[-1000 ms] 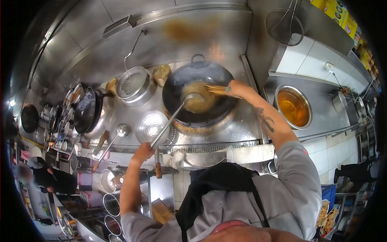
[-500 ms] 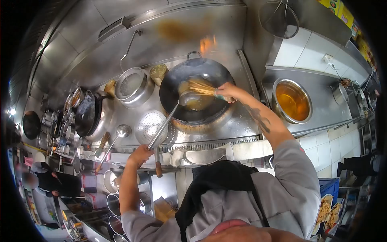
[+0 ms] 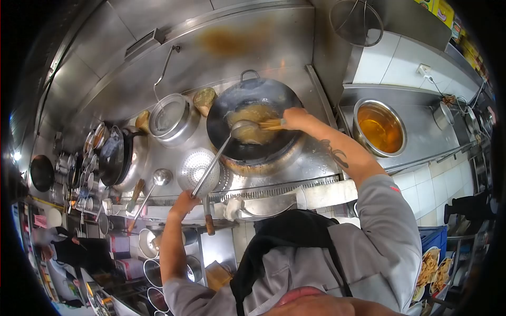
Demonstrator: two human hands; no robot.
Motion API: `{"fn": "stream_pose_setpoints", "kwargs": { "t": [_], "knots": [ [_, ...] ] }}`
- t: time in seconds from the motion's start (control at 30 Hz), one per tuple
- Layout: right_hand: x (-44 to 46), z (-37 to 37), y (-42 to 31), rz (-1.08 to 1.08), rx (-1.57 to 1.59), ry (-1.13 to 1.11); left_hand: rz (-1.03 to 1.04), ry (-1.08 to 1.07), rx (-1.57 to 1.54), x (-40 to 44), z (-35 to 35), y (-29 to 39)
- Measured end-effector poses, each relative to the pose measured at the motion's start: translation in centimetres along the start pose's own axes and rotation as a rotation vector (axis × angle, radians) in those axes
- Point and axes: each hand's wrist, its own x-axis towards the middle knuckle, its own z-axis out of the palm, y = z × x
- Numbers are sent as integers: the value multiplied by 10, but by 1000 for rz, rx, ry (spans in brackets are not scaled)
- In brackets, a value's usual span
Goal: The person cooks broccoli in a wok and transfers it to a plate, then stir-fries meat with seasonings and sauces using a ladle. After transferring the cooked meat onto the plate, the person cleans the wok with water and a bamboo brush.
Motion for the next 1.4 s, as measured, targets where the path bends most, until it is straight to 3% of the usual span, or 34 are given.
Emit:
{"fn": "stream_pose_setpoints", "kwargs": {
  "t": [0.03,0.13,0.23,0.33,0.43,0.47,0.53,0.63,0.73,0.83,0.9,1.03,1.07,1.17,1.3,1.4],
  "knots": [
    [-6,-8,8,6,-14,-51,-16,-36,-49,0,-1,-1],
    [-15,-15,12,79,143,102,8,-6,-47,7,2,-13],
    [-11,-5,-6,-17,225,290,67,-7,-90,9,1,-13],
    [2,4,-8,3,102,133,32,-34,-122,13,3,-15],
    [6,-8,4,10,15,79,351,435,534,26,17,-43],
    [8,-7,8,-12,13,118,323,475,578,30,20,-50],
    [9,-2,4,-53,40,236,276,547,671,32,24,-51],
    [30,15,-16,-216,-75,305,238,435,649,32,24,-39],
    [39,29,-33,-251,-190,137,393,415,647,27,31,-36],
    [25,21,-28,-137,-137,25,102,-37,15,5,25,-18],
    [11,11,-15,-142,-171,5,11,-195,-369,-7,33,-7],
    [-17,-13,9,-78,-197,0,-187,-278,-845,-17,66,32],
    [-27,-21,17,-51,-165,31,-147,-286,-863,-10,77,30],
    [-67,-41,49,12,-16,195,-70,15,-504,-12,97,62],
    [-141,-50,97,123,349,520,469,506,-3,-13,117,83],
    [-184,-40,120,285,743,615,713,441,-121,-19,138,137]
  ]
}}
